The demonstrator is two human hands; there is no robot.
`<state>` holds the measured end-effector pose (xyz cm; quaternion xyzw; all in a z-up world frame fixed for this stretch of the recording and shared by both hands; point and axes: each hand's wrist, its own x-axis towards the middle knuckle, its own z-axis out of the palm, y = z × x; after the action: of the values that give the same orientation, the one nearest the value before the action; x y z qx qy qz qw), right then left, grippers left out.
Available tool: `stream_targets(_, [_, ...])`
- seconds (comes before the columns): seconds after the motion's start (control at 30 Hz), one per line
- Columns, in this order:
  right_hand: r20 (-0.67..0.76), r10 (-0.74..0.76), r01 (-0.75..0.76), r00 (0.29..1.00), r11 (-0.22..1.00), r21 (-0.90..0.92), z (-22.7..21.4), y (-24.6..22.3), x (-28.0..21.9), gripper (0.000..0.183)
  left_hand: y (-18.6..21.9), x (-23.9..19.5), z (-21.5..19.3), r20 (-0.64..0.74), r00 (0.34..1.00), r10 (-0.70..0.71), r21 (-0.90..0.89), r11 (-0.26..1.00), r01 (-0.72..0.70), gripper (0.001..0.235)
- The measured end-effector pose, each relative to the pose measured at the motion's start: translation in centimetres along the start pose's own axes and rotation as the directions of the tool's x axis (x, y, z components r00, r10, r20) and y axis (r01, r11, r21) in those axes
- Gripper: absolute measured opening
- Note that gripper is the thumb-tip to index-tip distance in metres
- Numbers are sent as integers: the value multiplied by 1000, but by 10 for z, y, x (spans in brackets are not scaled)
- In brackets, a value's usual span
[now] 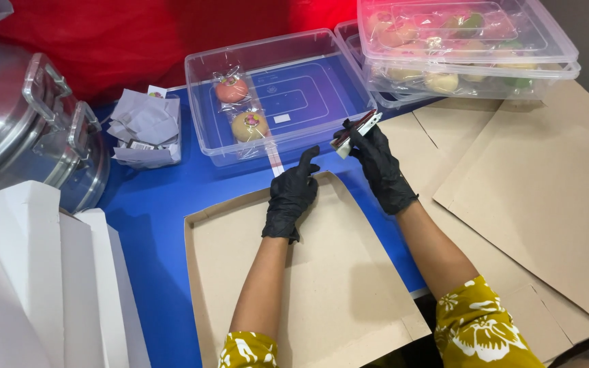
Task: Assembling cardboard boxes by folding pre-scored sheets and stapling the corners to secure the shape.
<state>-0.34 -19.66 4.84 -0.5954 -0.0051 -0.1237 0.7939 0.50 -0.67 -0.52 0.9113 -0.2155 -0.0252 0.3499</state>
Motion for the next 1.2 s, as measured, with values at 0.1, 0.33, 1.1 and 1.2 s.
stream_targets(0.1, [-130, 93, -96, 987, 995, -18, -8, 0, -4, 35, 1, 4, 7, -3, 1000, 25, -14, 1000, -25, 75])
stream_targets(0.33, [-197, 226, -251, 954, 961, -113, -17, -21, -30, 60, -4, 0, 10, 6, 999, 32, -17, 999, -32, 69])
stream_targets(1.1, [153, 415, -50, 897, 439, -897, -31, -24, -70, 52, -49, 7, -36, -167, 986, -15, 274, 960, 62, 67])
stream_targets(1.2, [194, 326, 56, 925, 388, -920, -34, -31, -50, 41, -38, -4, -57, -219, 974, -56, 302, 946, 122, 78])
